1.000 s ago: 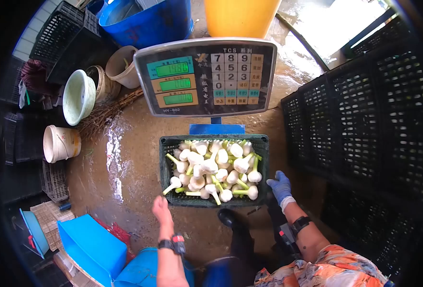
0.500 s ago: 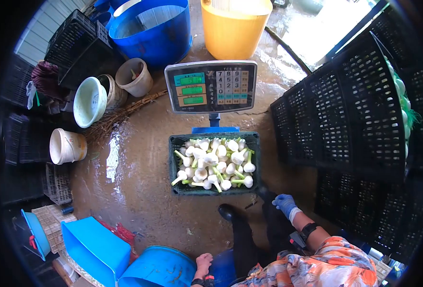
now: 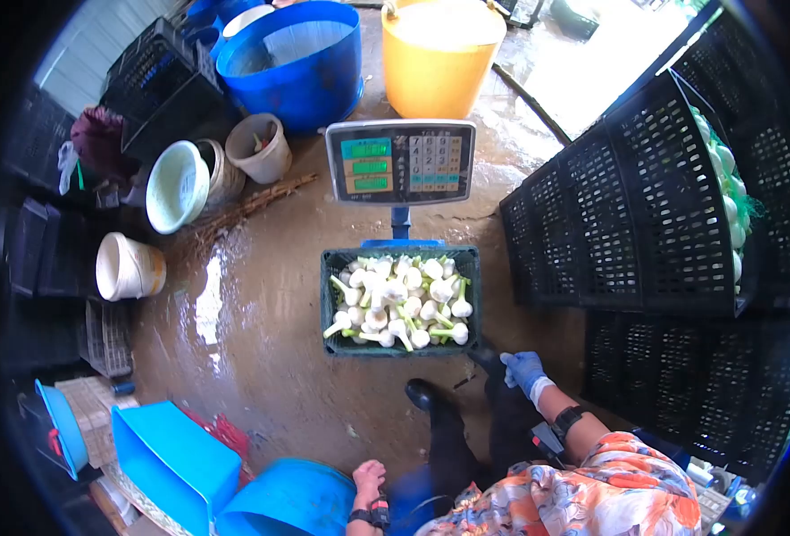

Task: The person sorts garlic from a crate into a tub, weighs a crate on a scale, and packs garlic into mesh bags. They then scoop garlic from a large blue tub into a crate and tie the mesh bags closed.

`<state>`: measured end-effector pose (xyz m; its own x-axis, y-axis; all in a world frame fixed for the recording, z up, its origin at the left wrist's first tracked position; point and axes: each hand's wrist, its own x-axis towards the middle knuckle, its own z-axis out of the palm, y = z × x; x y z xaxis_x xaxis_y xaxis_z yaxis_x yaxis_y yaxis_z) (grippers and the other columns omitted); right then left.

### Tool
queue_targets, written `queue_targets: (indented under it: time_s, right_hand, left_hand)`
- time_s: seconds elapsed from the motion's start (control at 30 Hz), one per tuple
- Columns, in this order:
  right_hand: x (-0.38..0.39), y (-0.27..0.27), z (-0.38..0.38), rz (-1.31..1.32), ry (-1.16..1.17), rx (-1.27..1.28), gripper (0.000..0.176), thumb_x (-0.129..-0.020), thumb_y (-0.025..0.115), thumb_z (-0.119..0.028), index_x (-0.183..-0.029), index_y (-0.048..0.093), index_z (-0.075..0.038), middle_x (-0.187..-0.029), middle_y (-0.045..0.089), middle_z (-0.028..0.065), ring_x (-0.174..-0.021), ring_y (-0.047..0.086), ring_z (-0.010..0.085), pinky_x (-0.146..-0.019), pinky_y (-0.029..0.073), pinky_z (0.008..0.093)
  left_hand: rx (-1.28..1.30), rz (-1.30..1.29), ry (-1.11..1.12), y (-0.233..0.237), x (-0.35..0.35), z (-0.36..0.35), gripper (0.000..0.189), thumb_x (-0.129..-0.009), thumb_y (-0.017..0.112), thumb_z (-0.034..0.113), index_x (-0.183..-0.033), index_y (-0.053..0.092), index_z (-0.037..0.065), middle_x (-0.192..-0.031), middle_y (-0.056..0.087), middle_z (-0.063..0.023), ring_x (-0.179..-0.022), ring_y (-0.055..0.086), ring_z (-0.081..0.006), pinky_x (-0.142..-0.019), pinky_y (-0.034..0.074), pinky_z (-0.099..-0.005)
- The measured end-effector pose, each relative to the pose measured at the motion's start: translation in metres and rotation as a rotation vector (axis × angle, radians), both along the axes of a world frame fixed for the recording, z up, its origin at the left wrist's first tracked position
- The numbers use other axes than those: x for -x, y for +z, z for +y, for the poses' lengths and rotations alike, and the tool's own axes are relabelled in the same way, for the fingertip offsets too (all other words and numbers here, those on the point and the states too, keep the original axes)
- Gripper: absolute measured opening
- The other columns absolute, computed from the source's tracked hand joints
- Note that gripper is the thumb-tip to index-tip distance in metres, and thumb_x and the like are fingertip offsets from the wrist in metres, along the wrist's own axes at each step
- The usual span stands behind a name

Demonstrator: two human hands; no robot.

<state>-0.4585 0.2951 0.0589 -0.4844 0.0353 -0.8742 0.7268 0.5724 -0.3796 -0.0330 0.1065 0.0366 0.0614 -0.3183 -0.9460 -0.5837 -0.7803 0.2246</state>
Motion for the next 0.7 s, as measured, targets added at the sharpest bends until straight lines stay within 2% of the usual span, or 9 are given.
queue_targets:
  time_s: [0.07, 0.13, 0.23, 0.3, 0.37, 0.43, 0.47, 0.57, 0.7]
  right_hand:
    - [0.000, 0.004, -0.004, 0.031, 0.117, 0.016, 0.028, -0.086, 0.063, -0.020, -0.067, 0.057, -0.001, -0.052, 0.056, 0.0105, -0.043, 0.056, 0.0203, -0.043, 0.047, 0.0325]
    - [0.002, 0.006, -0.023, -0.038, 0.196, 0.015, 0.027, -0.086, 0.063, -0.020, -0.068, 0.057, -0.001, -0.055, 0.058, 0.0110, -0.044, 0.056, 0.0204, -0.043, 0.047, 0.0322]
    - [-0.014, -0.014, -0.048, -0.134, 0.245, 0.147, 0.018, -0.084, 0.064, -0.017, -0.072, 0.059, -0.003, -0.061, 0.061, 0.0106, -0.047, 0.057, 0.0185, -0.046, 0.048, 0.0290]
    - [-0.024, -0.003, -0.075, -0.189, 0.527, 0.222, 0.009, -0.081, 0.066, -0.013, -0.078, 0.062, -0.006, -0.066, 0.062, 0.0064, -0.053, 0.058, 0.0144, -0.049, 0.047, 0.0239]
    - [-0.041, 0.004, -0.104, -0.264, 0.639, 0.220, 0.005, -0.079, 0.066, -0.010, -0.083, 0.064, -0.007, -0.072, 0.062, 0.0027, -0.058, 0.058, 0.0100, -0.051, 0.044, 0.0199]
    - [-0.048, 0.001, -0.119, -0.364, 0.901, 0.373, 0.011, -0.080, 0.066, -0.010, -0.091, 0.064, -0.007, -0.077, 0.062, 0.0009, -0.059, 0.057, 0.0078, -0.049, 0.042, 0.0183]
    - [-0.055, 0.007, -0.130, -0.387, 1.021, 0.361, 0.015, -0.080, 0.066, -0.009, -0.095, 0.063, -0.006, -0.077, 0.063, 0.0008, -0.059, 0.057, 0.0074, -0.049, 0.041, 0.0180]
    - [-0.096, 0.037, -0.158, -0.396, 1.289, 0.349, 0.025, -0.081, 0.066, -0.009, -0.105, 0.060, -0.004, -0.077, 0.063, 0.0005, -0.058, 0.056, 0.0067, -0.049, 0.041, 0.0172]
    - [-0.185, 0.061, -0.163, -0.404, 1.631, 0.392, 0.027, -0.084, 0.061, -0.009, -0.109, 0.058, -0.002, -0.087, 0.064, 0.0033, -0.068, 0.060, 0.0089, -0.063, 0.048, 0.0187]
  left_hand:
    - [0.096, 0.084, 0.037, 0.011, 0.009, 0.008, 0.011, -0.077, 0.055, 0.001, -0.079, 0.063, 0.007, -0.062, 0.056, -0.0015, -0.051, 0.049, -0.0091, -0.042, 0.038, -0.0221]
    - [0.124, 0.148, 0.091, 0.018, 0.009, 0.017, 0.009, -0.078, 0.054, 0.002, -0.074, 0.060, 0.008, -0.060, 0.053, 0.0013, -0.048, 0.044, -0.0069, -0.042, 0.034, -0.0218]
    - [0.228, 0.174, 0.355, 0.019, 0.002, 0.056, 0.019, -0.082, 0.059, 0.007, -0.100, 0.067, 0.005, -0.068, 0.058, 0.0016, -0.053, 0.047, -0.0053, -0.045, 0.037, -0.0206]
    - [0.374, 0.180, 0.554, 0.012, 0.004, 0.095, 0.015, -0.084, 0.060, 0.007, -0.097, 0.067, 0.002, -0.076, 0.063, -0.0016, -0.063, 0.054, -0.0067, -0.054, 0.043, -0.0217]
    - [0.506, 0.114, 0.625, 0.015, 0.012, 0.135, 0.012, -0.085, 0.060, 0.008, -0.090, 0.068, 0.000, -0.075, 0.063, -0.0018, -0.065, 0.055, -0.0075, -0.057, 0.045, -0.0220]
    - [0.510, 0.087, 0.783, 0.034, 0.023, 0.178, 0.011, -0.085, 0.060, 0.007, -0.091, 0.066, 0.000, -0.079, 0.065, -0.0040, -0.071, 0.060, -0.0097, -0.061, 0.049, -0.0228]
    - [0.486, 0.029, 0.788, 0.037, 0.025, 0.202, 0.013, -0.086, 0.060, 0.010, -0.091, 0.066, 0.001, -0.080, 0.065, -0.0038, -0.072, 0.061, -0.0099, -0.062, 0.049, -0.0224]
    - [0.563, -0.026, 1.053, 0.057, 0.034, 0.270, 0.015, -0.086, 0.060, 0.012, -0.094, 0.065, 0.000, -0.082, 0.064, -0.0035, -0.072, 0.062, -0.0101, -0.061, 0.050, -0.0226]
    - [0.668, -0.150, 1.397, 0.060, 0.018, 0.349, 0.013, -0.085, 0.061, 0.010, -0.094, 0.065, 0.001, -0.077, 0.064, -0.0040, -0.066, 0.060, -0.0090, -0.057, 0.049, -0.0218]
